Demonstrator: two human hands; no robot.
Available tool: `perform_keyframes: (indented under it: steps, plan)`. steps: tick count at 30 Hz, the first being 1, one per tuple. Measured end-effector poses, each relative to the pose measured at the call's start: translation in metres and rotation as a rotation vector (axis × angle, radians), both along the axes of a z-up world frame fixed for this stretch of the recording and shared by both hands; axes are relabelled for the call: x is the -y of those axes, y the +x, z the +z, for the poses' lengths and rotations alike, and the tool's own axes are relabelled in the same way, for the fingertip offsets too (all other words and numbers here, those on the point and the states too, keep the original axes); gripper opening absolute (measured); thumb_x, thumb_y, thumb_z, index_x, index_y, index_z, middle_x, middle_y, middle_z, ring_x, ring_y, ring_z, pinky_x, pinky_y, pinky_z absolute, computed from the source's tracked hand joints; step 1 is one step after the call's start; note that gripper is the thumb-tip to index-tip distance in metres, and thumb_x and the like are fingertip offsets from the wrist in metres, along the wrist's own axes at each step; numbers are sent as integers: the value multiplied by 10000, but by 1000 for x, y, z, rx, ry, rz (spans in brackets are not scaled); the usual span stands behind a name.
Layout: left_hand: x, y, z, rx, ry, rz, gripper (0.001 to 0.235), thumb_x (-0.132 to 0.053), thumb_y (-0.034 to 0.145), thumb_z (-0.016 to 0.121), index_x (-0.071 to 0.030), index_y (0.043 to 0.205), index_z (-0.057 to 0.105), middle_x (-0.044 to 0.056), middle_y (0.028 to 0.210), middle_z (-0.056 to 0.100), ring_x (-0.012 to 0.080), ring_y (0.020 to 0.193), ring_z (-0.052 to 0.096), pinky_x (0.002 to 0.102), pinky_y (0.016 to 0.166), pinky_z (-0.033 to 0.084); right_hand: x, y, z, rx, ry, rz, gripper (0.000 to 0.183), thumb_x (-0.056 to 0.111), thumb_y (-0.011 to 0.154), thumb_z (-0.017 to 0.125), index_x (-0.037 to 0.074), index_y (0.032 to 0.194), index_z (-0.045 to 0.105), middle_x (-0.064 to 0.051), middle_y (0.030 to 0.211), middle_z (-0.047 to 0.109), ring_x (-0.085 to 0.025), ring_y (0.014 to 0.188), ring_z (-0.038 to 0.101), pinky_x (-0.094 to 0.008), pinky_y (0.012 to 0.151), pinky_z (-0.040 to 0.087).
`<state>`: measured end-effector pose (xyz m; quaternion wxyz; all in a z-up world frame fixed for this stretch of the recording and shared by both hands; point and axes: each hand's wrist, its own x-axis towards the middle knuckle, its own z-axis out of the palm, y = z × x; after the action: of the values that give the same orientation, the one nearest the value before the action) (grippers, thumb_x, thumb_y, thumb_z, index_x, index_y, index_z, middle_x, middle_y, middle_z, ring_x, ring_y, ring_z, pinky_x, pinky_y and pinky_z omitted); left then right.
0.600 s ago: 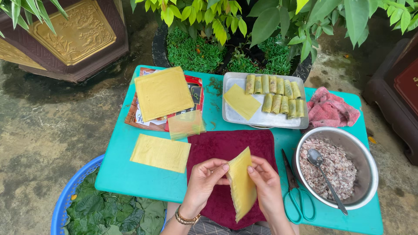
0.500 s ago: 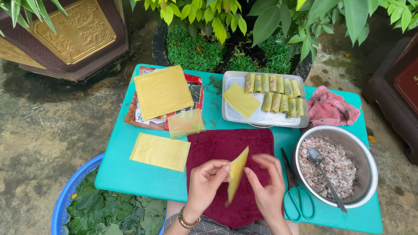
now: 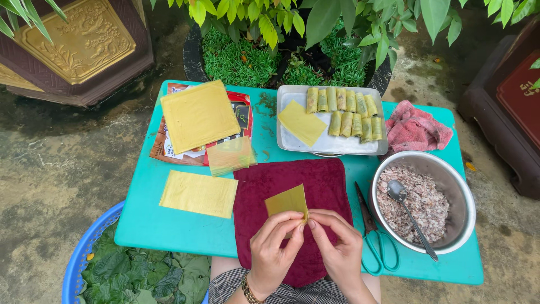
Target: The person prepares spring rolls by placing a leaf and a scoop of meat filling onto a square wrapper on a towel, rolling it tightly by hand, and placing the finished roll on a tray with others.
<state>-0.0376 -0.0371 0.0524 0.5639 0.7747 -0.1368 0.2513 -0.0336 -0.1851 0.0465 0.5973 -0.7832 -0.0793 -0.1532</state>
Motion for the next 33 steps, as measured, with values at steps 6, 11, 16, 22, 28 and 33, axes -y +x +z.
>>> perform_keyframes:
  steps: [6,11,16,22,28,33]
  plan:
    - [4,-1,-7,-78,-101,-23,92,-13,915,734,20,995,702,81,1088,719,137,886,784,254,747,637,9,5,-9,-121,176,80,64,-40,899,667,-32,946,710,-100,1083,724,-177,1014,700,-300,902,547]
    - [-6,8,-30,-368,-472,-126,60,-1,928,684,36,971,705,103,1140,700,105,905,728,244,705,655,26,11,-32,-340,467,166,61,-33,922,650,-40,937,709,-116,1124,698,-178,1024,667,-320,935,518]
    - [-17,16,-57,-347,-662,-171,42,28,987,652,48,997,688,145,1241,682,113,914,669,238,786,592,31,12,-43,-406,652,200,80,-10,937,611,-35,928,687,-138,1195,703,-173,1075,659,-342,965,500]
    - [-14,8,-58,-540,-847,-119,58,-11,945,607,32,950,647,132,1225,656,111,961,714,278,721,669,24,10,-32,-434,643,144,67,1,923,617,-29,928,677,-169,1233,720,-205,1055,674,-372,934,543]
    - [5,-18,-43,-327,-431,-46,40,21,945,644,50,973,645,151,1244,652,140,927,744,240,665,655,9,15,-19,-392,356,74,177,-12,850,723,16,1004,640,-111,1137,710,-164,1007,689,-307,836,569]
    - [-6,-19,-6,-331,-492,-250,266,-97,960,595,43,1176,527,150,1434,538,207,1168,714,251,722,669,4,1,-7,-50,-86,-28,60,41,923,682,-17,940,685,-79,1021,792,-136,897,765,-270,768,594]
